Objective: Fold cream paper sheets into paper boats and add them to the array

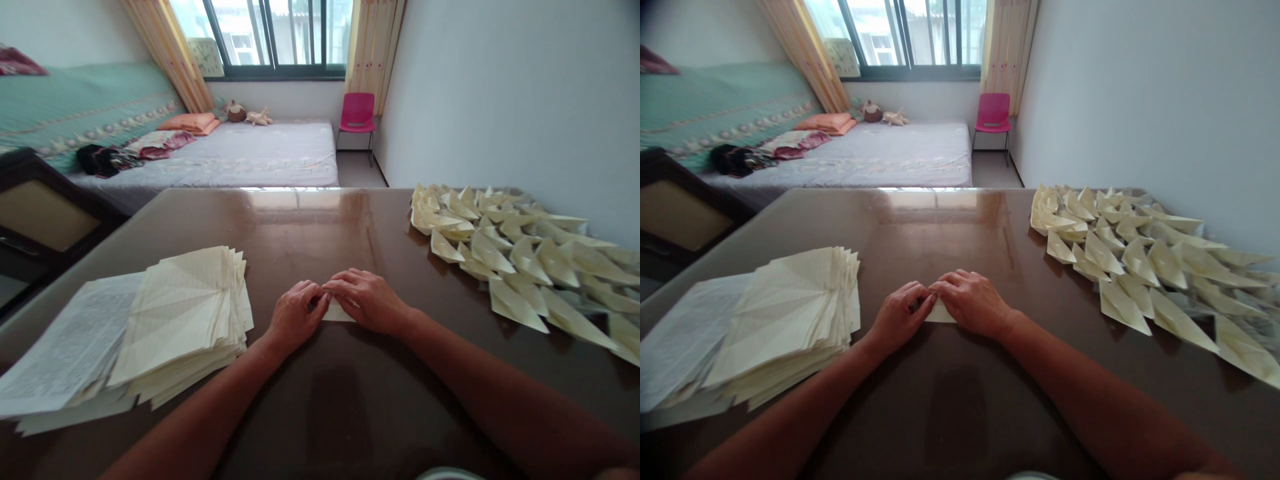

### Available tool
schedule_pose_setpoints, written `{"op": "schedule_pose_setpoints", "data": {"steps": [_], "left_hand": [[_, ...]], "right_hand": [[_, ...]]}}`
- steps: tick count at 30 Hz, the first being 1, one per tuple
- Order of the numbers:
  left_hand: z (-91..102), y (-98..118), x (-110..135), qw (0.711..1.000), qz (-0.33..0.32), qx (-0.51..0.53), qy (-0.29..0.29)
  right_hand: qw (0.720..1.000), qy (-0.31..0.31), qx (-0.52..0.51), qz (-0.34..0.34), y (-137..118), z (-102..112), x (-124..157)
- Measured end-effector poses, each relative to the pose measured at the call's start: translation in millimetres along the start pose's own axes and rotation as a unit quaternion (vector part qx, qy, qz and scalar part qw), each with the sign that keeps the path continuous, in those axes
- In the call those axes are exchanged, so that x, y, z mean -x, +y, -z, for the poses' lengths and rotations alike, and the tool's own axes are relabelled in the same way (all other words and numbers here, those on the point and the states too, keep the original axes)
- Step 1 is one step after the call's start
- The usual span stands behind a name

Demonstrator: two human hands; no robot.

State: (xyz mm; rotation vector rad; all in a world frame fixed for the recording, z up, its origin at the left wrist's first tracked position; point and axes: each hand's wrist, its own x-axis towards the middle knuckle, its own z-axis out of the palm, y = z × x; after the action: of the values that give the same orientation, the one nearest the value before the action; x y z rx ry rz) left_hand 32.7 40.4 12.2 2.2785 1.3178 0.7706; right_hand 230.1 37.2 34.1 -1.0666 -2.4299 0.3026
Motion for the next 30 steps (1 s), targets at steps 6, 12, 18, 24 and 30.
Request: {"op": "schedule_pose_setpoints", "data": {"steps": [6, 12, 18, 24, 30], "left_hand": [[10.7, 2, 0, 0.985, -0.025, 0.125, 0.113], [15.0, -9, -3, 0.966, -0.061, 0.062, 0.242], [4.1, -26, -8, 0.983, 0.012, 0.044, 0.176], [2.8, -30, -8, 0.985, 0.075, 0.134, 0.082], [7.4, -29, -5, 0.995, -0.054, 0.042, 0.069]], "right_hand": [[0.978, 0.104, -0.176, -0.043, 12, 7, -4], [0.864, 0.219, -0.422, -0.164, 34, 0, -7], [0.83, 0.171, -0.489, -0.204, 51, -2, -3], [0.823, 0.107, -0.523, -0.193, 57, -4, 1], [0.888, 0.054, -0.426, -0.163, 61, -3, 2]]}}
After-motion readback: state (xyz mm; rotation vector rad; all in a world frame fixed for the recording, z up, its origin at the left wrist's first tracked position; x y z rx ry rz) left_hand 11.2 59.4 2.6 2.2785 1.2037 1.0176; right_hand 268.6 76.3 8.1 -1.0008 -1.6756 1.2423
